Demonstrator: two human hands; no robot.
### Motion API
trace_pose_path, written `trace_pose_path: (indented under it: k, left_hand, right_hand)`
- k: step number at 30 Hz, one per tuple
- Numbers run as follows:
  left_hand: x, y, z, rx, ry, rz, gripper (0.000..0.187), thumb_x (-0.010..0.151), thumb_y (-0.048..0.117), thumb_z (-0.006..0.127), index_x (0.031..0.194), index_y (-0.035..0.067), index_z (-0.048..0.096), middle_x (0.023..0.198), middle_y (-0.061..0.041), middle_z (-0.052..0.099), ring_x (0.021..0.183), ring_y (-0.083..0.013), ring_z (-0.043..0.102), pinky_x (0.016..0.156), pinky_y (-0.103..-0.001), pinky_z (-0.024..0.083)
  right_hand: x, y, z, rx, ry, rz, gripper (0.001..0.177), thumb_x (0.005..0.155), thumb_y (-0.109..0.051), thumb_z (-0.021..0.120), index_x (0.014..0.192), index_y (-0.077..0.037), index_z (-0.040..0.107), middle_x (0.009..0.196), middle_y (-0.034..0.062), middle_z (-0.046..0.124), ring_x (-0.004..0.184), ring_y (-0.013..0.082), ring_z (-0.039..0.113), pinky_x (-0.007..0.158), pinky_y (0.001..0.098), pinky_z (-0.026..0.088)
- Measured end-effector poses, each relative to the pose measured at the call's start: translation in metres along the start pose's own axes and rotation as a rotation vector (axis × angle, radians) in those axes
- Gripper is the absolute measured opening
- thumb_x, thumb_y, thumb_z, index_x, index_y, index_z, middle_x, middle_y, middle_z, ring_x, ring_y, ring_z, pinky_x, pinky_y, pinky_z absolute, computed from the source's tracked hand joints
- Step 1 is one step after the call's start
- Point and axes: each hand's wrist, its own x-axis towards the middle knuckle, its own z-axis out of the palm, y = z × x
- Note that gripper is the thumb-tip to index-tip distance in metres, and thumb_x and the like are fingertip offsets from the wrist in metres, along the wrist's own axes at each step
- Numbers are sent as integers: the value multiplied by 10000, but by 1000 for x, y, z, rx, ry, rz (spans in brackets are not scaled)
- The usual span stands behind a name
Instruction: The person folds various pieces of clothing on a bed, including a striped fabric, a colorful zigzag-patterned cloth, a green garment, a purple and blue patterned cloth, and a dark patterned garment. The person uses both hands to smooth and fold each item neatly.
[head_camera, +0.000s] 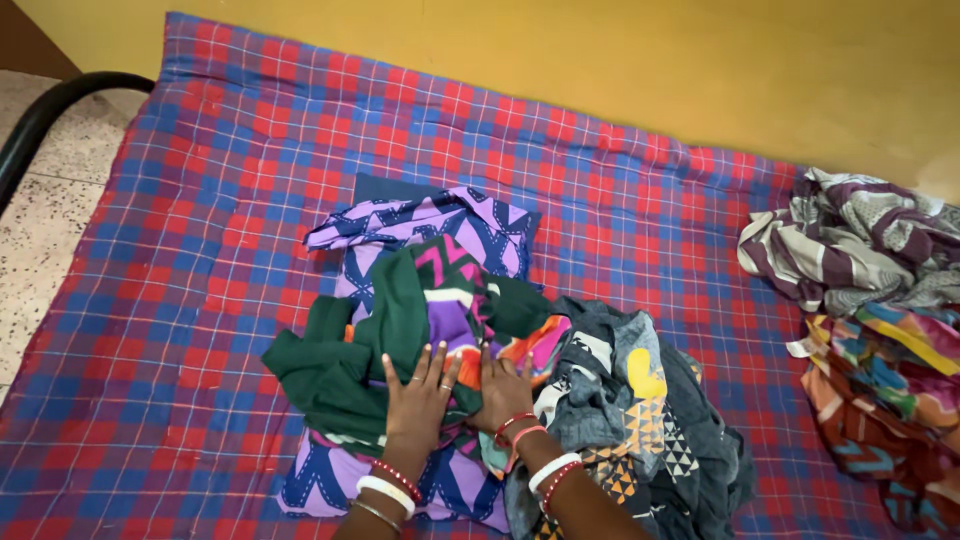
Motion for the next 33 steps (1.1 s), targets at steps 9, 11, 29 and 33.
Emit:
trace_pose_path:
  k: [9,11,29,33]
  left_hand:
    - [-16,0,27,77,167,-28,858,906,202,622,1618,227,144,1654,-45,209,1508,-235,226,1104,-811,138]
    - [-21,0,32,99,171,-19,841,905,186,602,1613,224,150,1645,-51,225,1497,-237,245,1092,-813,143]
    - [-41,6,-1,86,400,82,802,872,174,612,1590,200,257,1671,-52,186,1531,-297,172,1108,-775,186]
    - [-28,3,-16,157,166,81,887,845,237,655,1607,257,201,1696,-47,95,1550,-298,102,1132,-744,136]
  right_hand:
    - [-13,-5,-3,-33,116,-125,756,630,-488,809,1175,15,663,1129,167,670,1233,356,543,1217,667,145]
    - [-22,-9,-6,-24,136,-123,734,653,-474,800,1181,15,658,1130,169,666,1238,361,537,1194,709,134]
    - [-38,-5,23,64,128,-80,897,661,-335,843,1380,52,471,1415,198,550,1445,349,394,1159,748,145]
    - [-46,-14,23,-33,140,-78,1108,640,-405,880,1475,82,339,1555,224,384,1492,404,271,1135,759,122]
